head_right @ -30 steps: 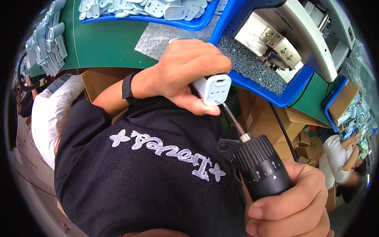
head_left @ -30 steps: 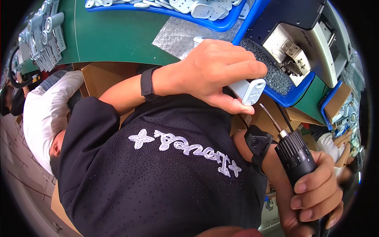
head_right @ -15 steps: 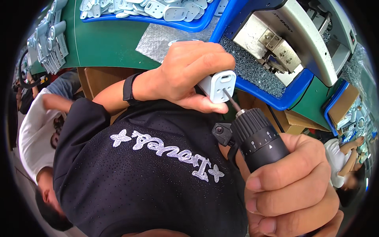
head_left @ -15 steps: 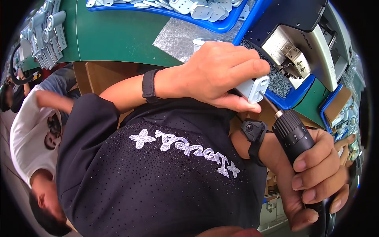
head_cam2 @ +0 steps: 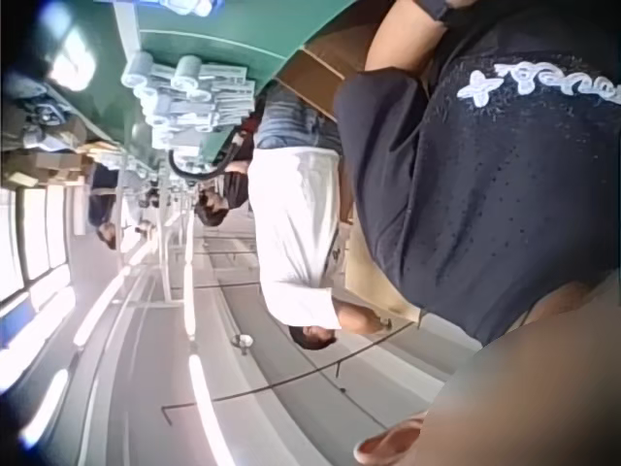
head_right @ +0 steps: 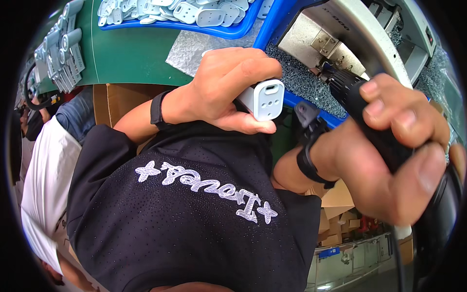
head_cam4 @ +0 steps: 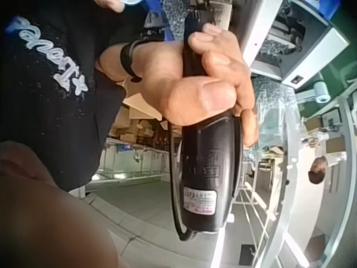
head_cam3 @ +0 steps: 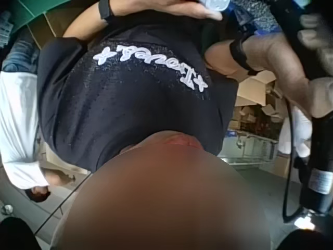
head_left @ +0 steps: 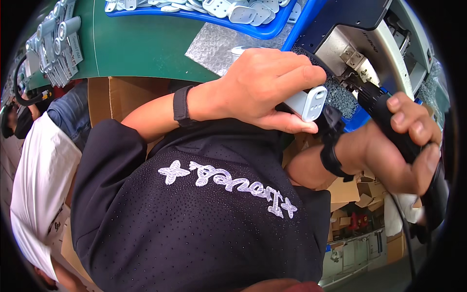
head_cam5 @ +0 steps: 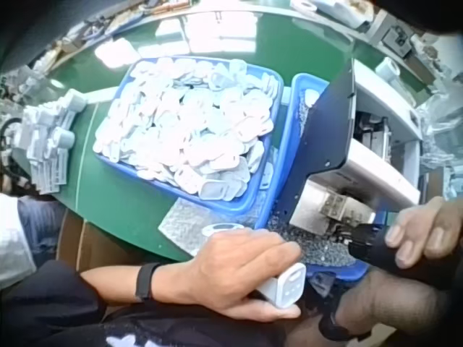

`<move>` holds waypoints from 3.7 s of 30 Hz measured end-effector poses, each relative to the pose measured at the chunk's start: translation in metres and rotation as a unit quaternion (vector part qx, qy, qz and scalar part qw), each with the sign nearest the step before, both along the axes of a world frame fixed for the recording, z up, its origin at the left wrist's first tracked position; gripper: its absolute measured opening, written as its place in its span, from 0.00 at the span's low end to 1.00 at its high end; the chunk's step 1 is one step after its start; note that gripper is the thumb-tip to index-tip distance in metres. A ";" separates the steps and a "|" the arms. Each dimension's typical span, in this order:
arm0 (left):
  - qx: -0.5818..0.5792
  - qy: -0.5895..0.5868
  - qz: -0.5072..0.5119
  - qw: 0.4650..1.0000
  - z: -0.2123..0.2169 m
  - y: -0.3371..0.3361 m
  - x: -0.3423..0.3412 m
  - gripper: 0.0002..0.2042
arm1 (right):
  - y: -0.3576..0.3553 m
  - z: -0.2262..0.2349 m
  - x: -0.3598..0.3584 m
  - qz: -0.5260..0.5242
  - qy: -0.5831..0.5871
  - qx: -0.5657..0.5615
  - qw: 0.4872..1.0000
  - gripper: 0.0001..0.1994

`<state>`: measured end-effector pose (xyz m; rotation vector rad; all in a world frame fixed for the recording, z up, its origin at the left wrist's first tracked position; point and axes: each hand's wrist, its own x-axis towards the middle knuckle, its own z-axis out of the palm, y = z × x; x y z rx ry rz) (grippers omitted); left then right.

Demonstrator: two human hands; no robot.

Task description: Using an electric screwdriver to assemble small white plastic components on an electronics production line.

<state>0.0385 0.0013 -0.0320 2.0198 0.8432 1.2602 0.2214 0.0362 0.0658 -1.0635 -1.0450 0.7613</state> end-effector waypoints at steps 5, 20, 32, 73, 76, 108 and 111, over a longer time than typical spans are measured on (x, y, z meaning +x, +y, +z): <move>0.002 0.003 -0.004 1.000 -0.001 0.004 -0.005 0.30 | -0.017 0.010 0.015 0.084 0.061 0.017 0.994 0.15; 0.006 -0.014 -0.027 1.000 -0.003 0.000 -0.005 0.31 | 0.013 -0.008 0.002 0.008 -0.048 -0.043 0.998 0.16; 0.005 -0.024 -0.025 0.999 -0.004 0.000 -0.008 0.31 | 0.004 -0.006 0.025 0.097 -0.016 0.150 0.984 0.17; -0.095 0.069 -0.135 0.984 0.049 0.002 -0.067 0.29 | -0.047 0.037 -0.023 0.231 0.241 0.111 0.936 0.19; 0.028 0.206 -0.109 0.972 0.080 0.042 -0.108 0.25 | -0.052 0.032 -0.034 0.117 0.144 0.131 0.974 0.21; 0.019 0.506 0.672 0.540 -0.031 -0.078 -0.350 0.24 | 0.031 -0.042 -0.130 0.168 -0.002 -0.223 0.960 0.26; -0.018 0.534 0.630 0.563 -0.027 -0.096 -0.365 0.25 | 0.027 -0.041 -0.126 0.187 0.027 -0.215 0.958 0.28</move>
